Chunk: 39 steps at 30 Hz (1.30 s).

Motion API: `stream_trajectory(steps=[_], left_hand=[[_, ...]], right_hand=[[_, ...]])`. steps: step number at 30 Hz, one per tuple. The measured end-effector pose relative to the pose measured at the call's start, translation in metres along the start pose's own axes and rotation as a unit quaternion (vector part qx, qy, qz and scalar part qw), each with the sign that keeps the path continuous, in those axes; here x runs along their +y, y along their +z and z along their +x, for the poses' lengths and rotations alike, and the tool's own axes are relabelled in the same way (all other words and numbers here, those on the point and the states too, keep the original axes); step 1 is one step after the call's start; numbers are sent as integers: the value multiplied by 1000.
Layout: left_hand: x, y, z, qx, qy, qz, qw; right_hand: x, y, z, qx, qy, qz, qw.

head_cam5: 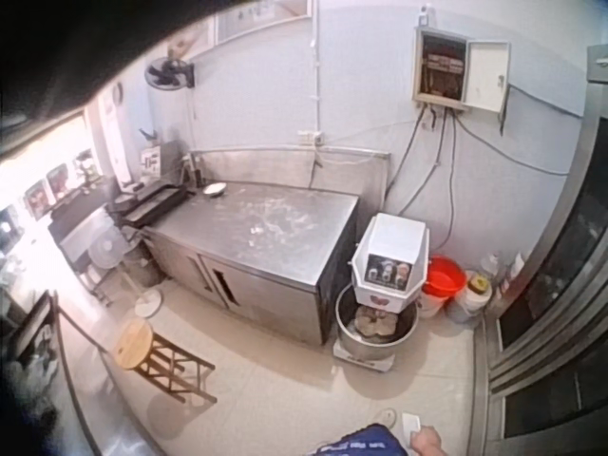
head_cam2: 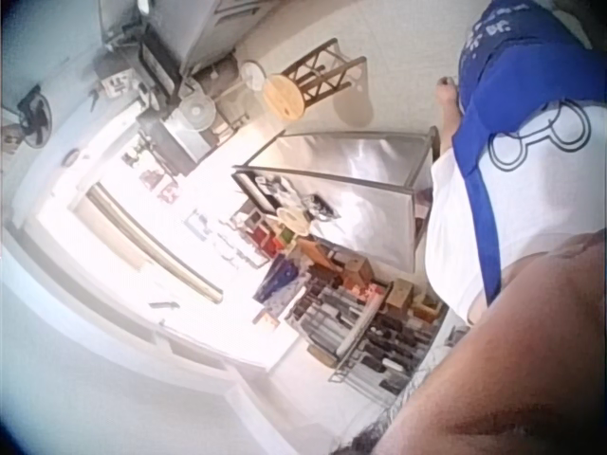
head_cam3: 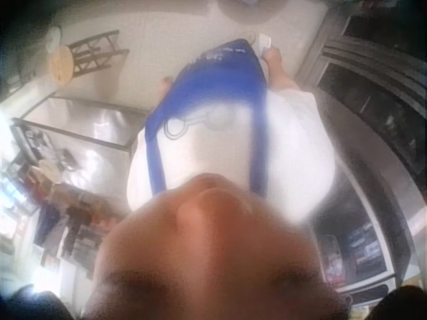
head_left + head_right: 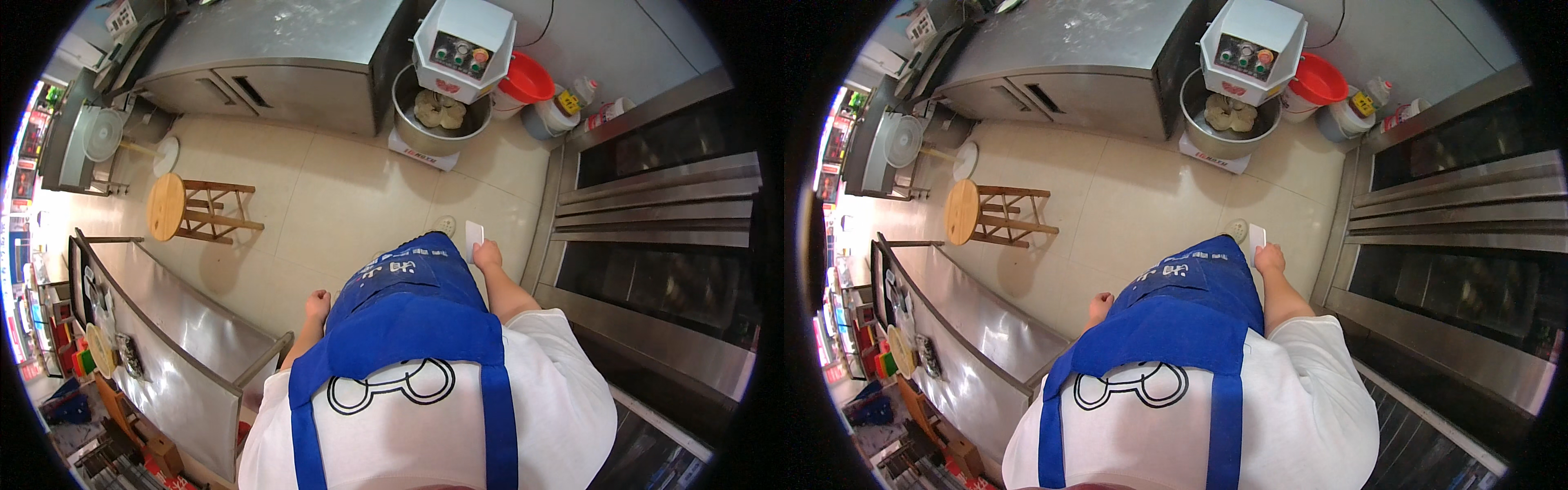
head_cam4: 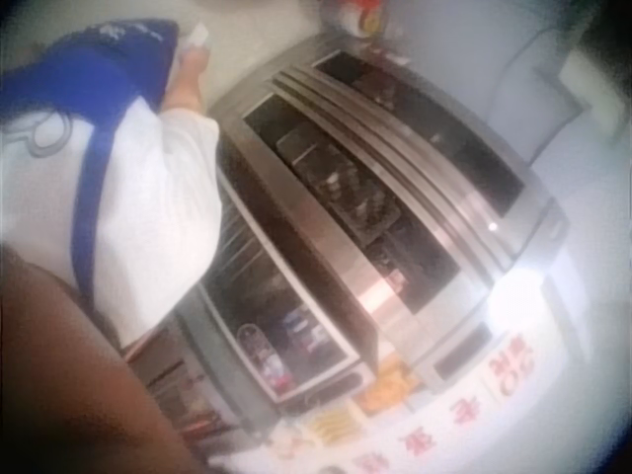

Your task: The person adds water from a pitcher into a small container, mixes it, and then pours the mixture into a large industrial dough mixer. They then manually scrape and fold the dough inside the mixer bowl by hand.

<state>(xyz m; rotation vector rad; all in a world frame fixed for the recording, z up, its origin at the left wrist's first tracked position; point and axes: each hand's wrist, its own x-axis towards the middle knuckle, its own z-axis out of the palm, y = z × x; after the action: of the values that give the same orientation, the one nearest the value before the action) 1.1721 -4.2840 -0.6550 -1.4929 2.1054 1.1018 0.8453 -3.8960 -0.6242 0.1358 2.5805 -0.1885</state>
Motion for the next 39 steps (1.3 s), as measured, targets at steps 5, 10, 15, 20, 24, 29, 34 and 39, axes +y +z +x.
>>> stream_trajectory(steps=[5,10,15,20,24,29,34,39], left_hand=[[4,-4,-2,11,-14,0,1000],[0,-3,-3,21,-9,-4,1000],[-15,4,0,16,-9,-4,1000],[-19,9,0,16,-17,-25,999],[-11,6,-2,20,-23,-31,999],[4,-1,-5,23,-14,-11,1000],[-2,-1,2,51,-7,-4,999],[2,-1,1,49,-9,6,999]], right_hand=[[-10,-3,1,-4,3,-8,1000],[-15,-4,11,-13,-18,1,1000],[-30,-15,5,-2,-22,-8,1000],[-30,-18,4,0,-19,-12,1000],[-25,-17,5,-6,-14,-21,1000],[-20,-10,8,-8,-12,-27,1000],[-23,-11,10,-10,-24,-19,999],[-20,-11,12,-3,-18,-9,1000]])
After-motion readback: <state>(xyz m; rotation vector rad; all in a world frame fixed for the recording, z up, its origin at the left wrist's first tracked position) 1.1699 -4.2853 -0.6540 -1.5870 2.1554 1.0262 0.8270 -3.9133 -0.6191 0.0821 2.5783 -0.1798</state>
